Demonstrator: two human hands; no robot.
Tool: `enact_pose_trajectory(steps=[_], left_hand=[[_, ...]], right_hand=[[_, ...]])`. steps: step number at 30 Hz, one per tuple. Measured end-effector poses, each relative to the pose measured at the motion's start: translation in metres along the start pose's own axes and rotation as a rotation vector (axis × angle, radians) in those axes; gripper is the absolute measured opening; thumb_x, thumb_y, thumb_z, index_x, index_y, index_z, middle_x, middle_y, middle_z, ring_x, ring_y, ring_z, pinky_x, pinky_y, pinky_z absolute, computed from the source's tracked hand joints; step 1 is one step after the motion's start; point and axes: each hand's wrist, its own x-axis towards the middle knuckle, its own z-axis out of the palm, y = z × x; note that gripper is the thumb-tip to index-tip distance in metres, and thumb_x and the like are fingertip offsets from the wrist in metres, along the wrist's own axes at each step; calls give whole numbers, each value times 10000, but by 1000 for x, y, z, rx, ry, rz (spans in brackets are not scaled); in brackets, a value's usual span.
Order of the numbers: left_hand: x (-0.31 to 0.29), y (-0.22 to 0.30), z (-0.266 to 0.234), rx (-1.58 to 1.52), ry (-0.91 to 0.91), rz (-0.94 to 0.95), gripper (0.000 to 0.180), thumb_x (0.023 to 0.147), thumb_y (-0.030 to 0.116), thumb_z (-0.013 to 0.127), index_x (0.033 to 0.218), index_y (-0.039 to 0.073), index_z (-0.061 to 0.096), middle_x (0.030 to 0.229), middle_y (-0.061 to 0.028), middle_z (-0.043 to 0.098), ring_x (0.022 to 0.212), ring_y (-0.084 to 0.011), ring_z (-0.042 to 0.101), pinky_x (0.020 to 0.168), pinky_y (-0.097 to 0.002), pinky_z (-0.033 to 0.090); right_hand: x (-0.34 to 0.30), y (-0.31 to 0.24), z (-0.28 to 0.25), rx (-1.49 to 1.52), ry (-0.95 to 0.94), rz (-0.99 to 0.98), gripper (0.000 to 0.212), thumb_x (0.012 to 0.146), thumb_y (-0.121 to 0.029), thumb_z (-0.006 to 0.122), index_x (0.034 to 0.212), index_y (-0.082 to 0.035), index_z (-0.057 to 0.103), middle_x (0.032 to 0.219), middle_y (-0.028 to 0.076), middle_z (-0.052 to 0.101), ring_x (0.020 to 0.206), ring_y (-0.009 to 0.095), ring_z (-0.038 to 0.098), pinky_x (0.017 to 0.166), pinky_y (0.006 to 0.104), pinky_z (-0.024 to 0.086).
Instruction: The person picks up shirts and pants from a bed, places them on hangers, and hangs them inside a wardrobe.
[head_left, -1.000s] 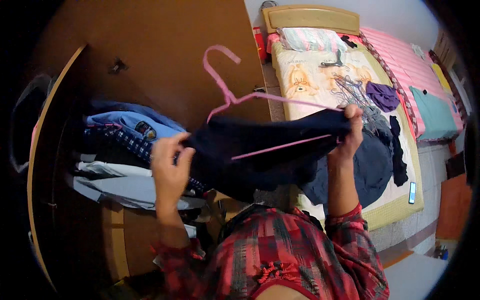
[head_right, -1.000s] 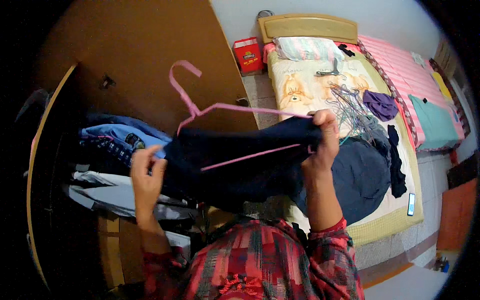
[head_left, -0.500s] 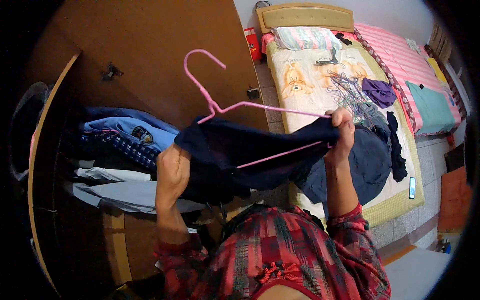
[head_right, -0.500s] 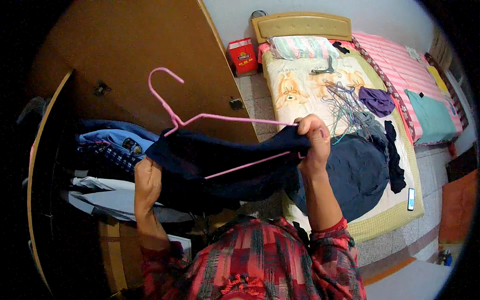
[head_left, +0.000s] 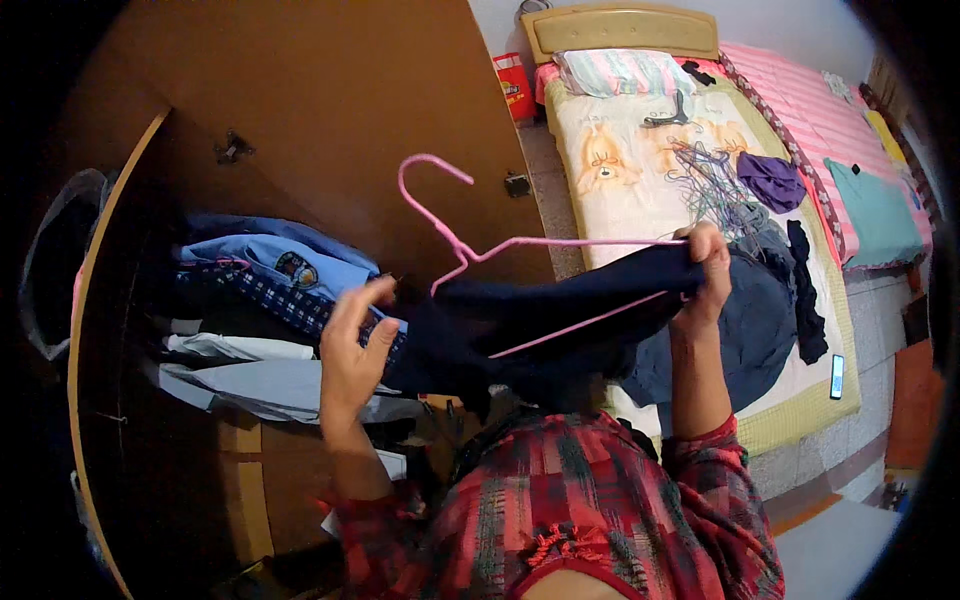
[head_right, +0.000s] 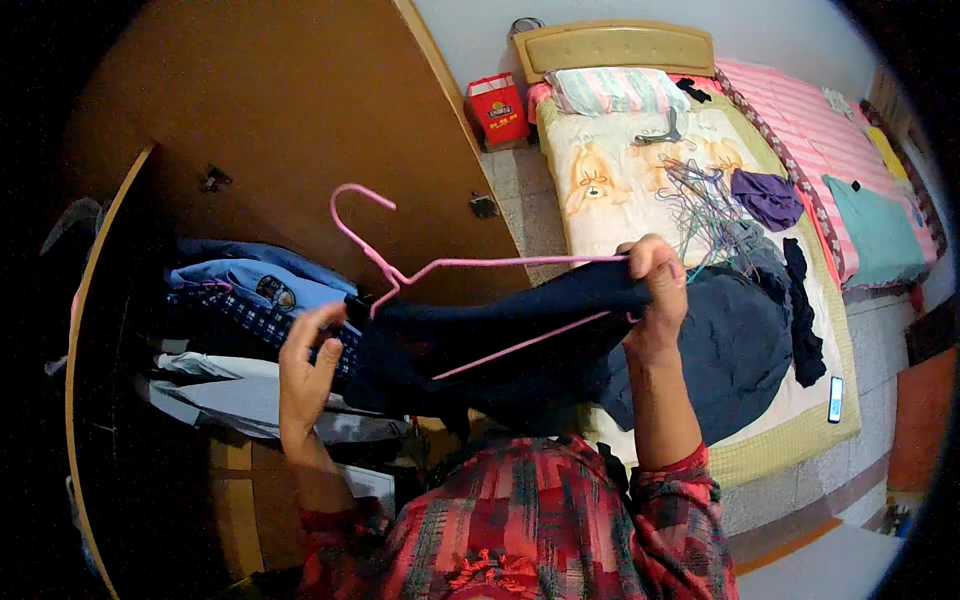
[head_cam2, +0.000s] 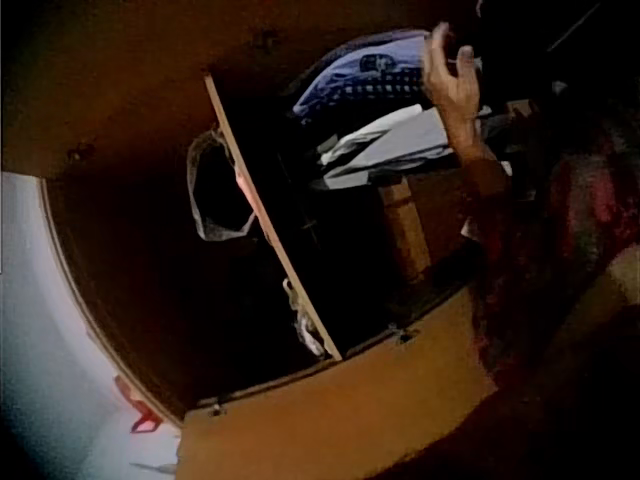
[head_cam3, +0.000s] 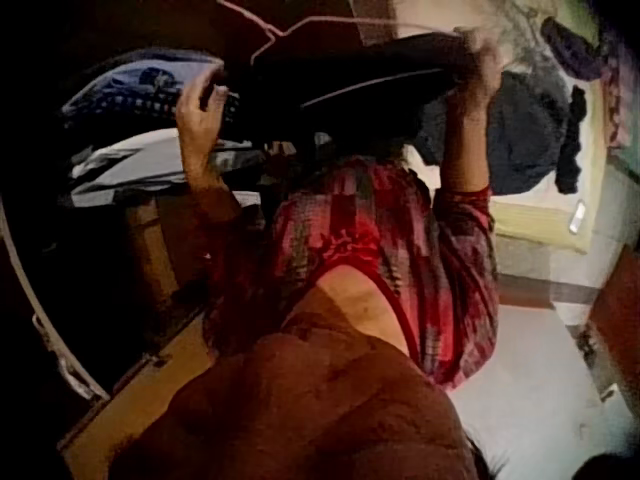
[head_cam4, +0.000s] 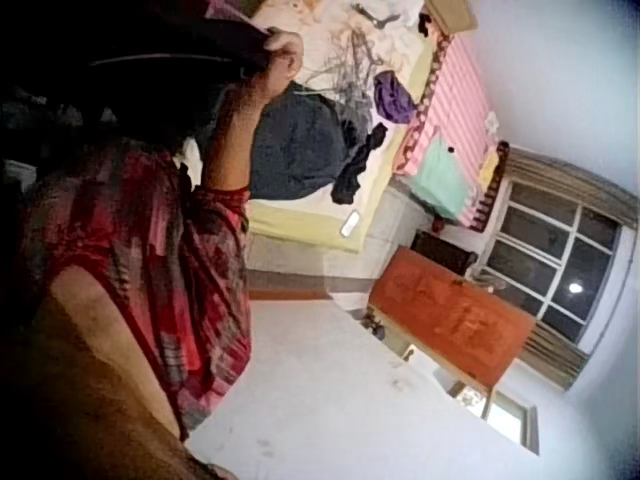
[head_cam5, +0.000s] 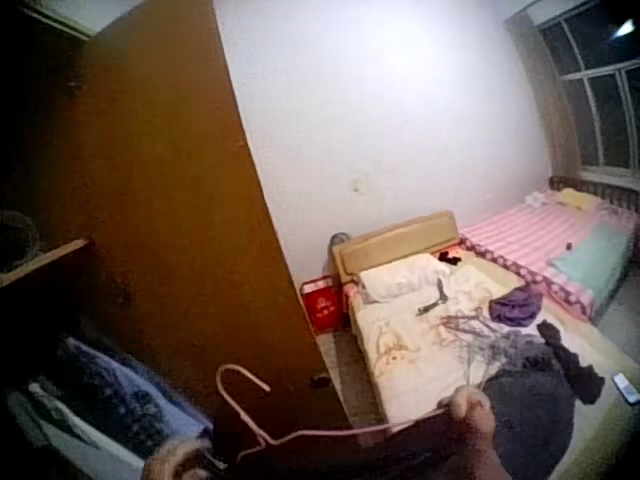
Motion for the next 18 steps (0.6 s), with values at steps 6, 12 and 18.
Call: enact_pose_trajectory(steps=[6, 12, 18], left_hand=[[-13, 4, 8, -12, 128, 7, 105, 803, 55, 616, 865, -29, 626, 717, -159, 592, 617, -255, 579, 552, -295, 433], [-10, 9, 8, 132, 383, -1, 71, 820, 35, 570, 803, -27, 601, 697, -147, 585, 612, -275, 571, 562, -316, 433], [8, 17, 10, 43, 378, 13, 124, 873, 33, 468, 817, -27, 561, 680, -149, 560, 590, -224, 544, 560, -294, 421]], right_hand=[[9, -8, 14, 123, 164, -45, 241, 912, -302, 501, 813, -89, 447, 792, 66, 547, 685, 144, 570, 596, 243, 484], [3, -8, 4, -9, 30, -34, 257, 895, -297, 530, 788, -75, 457, 762, 47, 511, 630, 118, 510, 568, 222, 443], [-18, 6, 38, -300, -156, -34, 357, 870, -335, 567, 688, -31, 532, 696, 45, 516, 643, 110, 472, 605, 225, 365]])
